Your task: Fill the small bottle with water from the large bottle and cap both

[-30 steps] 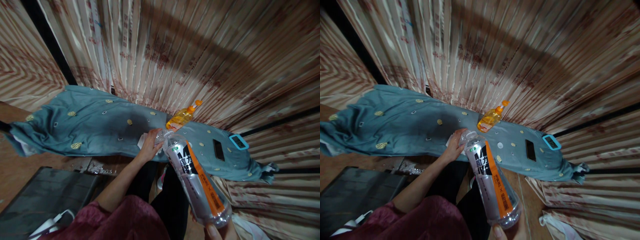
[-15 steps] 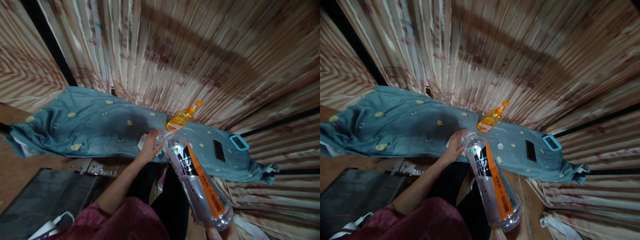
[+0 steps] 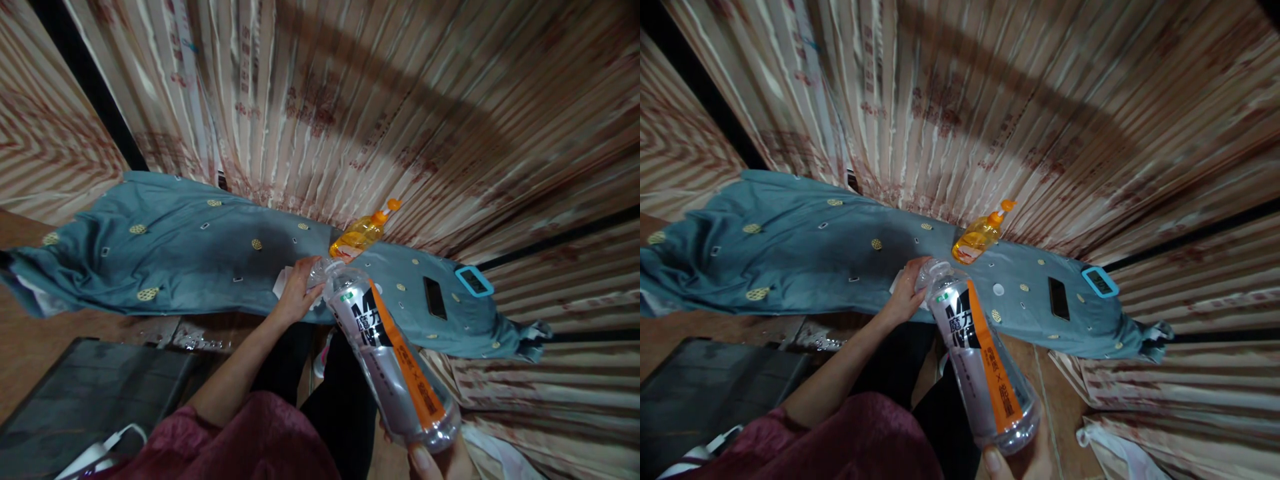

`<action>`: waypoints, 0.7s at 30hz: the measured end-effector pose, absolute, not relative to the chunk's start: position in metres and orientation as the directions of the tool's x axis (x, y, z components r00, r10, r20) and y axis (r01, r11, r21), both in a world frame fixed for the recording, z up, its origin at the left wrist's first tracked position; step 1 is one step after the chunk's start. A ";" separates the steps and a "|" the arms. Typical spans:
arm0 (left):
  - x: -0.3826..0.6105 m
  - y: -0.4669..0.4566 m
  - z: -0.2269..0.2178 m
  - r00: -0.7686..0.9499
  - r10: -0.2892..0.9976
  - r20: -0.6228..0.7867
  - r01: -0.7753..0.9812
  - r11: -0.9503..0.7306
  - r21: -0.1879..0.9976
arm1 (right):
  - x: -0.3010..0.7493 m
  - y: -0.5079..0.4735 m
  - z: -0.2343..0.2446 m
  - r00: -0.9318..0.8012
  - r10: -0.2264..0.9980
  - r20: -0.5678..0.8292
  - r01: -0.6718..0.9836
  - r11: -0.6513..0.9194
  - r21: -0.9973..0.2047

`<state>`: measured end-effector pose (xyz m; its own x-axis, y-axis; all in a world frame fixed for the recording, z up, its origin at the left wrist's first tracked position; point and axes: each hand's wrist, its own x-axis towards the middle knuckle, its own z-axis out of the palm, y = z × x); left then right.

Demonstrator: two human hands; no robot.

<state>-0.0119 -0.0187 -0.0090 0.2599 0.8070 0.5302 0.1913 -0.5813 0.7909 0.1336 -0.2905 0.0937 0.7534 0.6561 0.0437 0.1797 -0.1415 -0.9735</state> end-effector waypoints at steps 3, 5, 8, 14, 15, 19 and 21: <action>-0.012 -0.019 -0.008 0.267 0.812 0.519 0.190 -0.572 0.798 | 0.132 -0.291 0.092 0.744 0.668 0.038 0.171 -0.135 -0.976; -0.012 -0.018 -0.008 0.266 0.815 0.514 0.192 -0.567 0.801 | 0.130 -0.292 0.089 0.748 0.663 0.027 0.149 -0.128 -0.981; -0.012 -0.018 -0.008 0.256 0.809 0.529 0.183 -0.578 0.795 | 0.129 -0.293 0.086 0.768 0.641 -0.007 0.090 -0.118 -0.989; -0.012 -0.017 -0.010 0.266 0.796 0.543 0.199 -0.597 0.777 | 0.131 -0.291 0.091 0.737 0.675 0.040 0.164 -0.121 -0.979; -0.012 -0.017 -0.010 0.266 0.795 0.544 0.202 -0.598 0.775 | 0.131 -0.289 0.092 0.732 0.679 0.050 0.177 -0.119 -0.977; -0.013 -0.017 -0.009 0.264 0.797 0.544 0.203 -0.597 0.776 | 0.128 -0.285 0.098 0.713 0.698 0.072 0.205 -0.110 -0.973; -0.013 -0.017 -0.008 0.271 0.796 0.540 0.205 -0.596 0.776 | 0.124 -0.290 0.103 0.697 0.711 0.098 0.235 -0.097 -0.967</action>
